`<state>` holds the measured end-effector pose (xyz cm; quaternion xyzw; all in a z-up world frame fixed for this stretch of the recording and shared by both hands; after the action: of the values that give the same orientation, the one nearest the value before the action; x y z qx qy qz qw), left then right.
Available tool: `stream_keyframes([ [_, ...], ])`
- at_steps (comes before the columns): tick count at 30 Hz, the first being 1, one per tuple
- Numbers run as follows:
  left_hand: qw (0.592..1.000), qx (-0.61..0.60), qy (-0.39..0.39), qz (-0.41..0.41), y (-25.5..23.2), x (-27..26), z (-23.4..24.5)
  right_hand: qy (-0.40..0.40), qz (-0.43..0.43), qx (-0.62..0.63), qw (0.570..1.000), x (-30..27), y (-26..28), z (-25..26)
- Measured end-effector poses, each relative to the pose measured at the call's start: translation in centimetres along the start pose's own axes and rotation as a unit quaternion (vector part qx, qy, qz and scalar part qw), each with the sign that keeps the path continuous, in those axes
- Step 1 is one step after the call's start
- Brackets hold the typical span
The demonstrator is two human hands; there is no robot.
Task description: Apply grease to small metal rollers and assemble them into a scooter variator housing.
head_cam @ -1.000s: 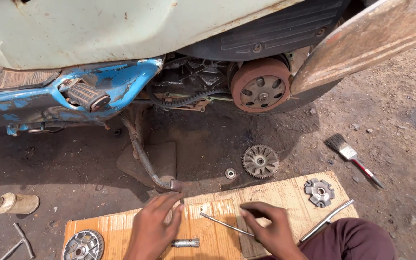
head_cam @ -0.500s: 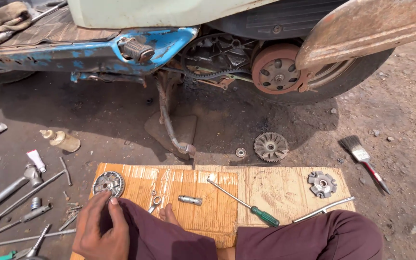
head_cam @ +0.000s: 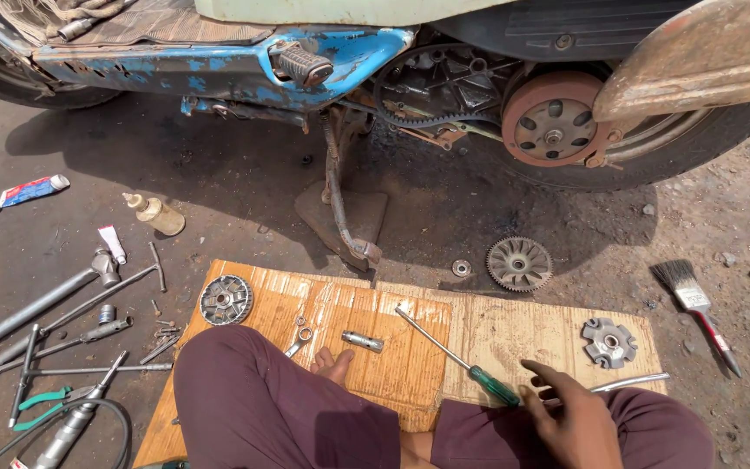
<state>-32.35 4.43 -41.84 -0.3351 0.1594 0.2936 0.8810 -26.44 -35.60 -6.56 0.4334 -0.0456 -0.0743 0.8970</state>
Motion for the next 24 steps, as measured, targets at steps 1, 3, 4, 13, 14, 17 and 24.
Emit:
stream_keyframes([
  [1,1.000,-0.009,0.015,-0.019,1.2,0.0,-0.7,0.119,-0.024,-0.087,0.989,1.0,1.4,-1.3],
  [3,0.997,-0.028,0.039,-0.064,4.1,1.7,-1.9,0.339,-0.073,-0.252,0.903,2.5,2.1,-3.8],
  [4,0.997,-0.028,0.040,-0.062,-0.9,-1.5,1.6,0.341,-0.073,-0.253,0.903,3.0,1.3,-5.2],
  [13,0.878,0.424,0.002,-0.224,-21.8,-9.3,14.7,0.428,0.012,-0.184,0.885,6.5,-0.5,-9.2],
  [14,0.875,0.425,0.003,-0.231,-21.5,-8.6,14.1,0.396,0.010,-0.122,0.910,7.2,0.4,-9.3],
  [17,0.890,0.383,0.022,-0.248,-22.7,-8.3,14.4,0.348,-0.005,-0.029,0.937,9.7,2.4,-10.9],
  [24,0.997,-0.053,-0.005,-0.063,-27.5,-5.2,11.6,0.262,-0.001,0.052,0.964,14.7,0.9,-18.0],
])
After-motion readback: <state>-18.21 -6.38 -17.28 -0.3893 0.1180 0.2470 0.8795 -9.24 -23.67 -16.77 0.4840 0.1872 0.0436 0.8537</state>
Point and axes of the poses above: each hand's wrist, its own x-axis towards the middle knuckle, its own z-axis out of the back of the hand, y = z × x, the point moved 2 cm from there along x, towards the middle knuckle, and after that the axes turned 12 degrees about x, right-handed, at the moved point
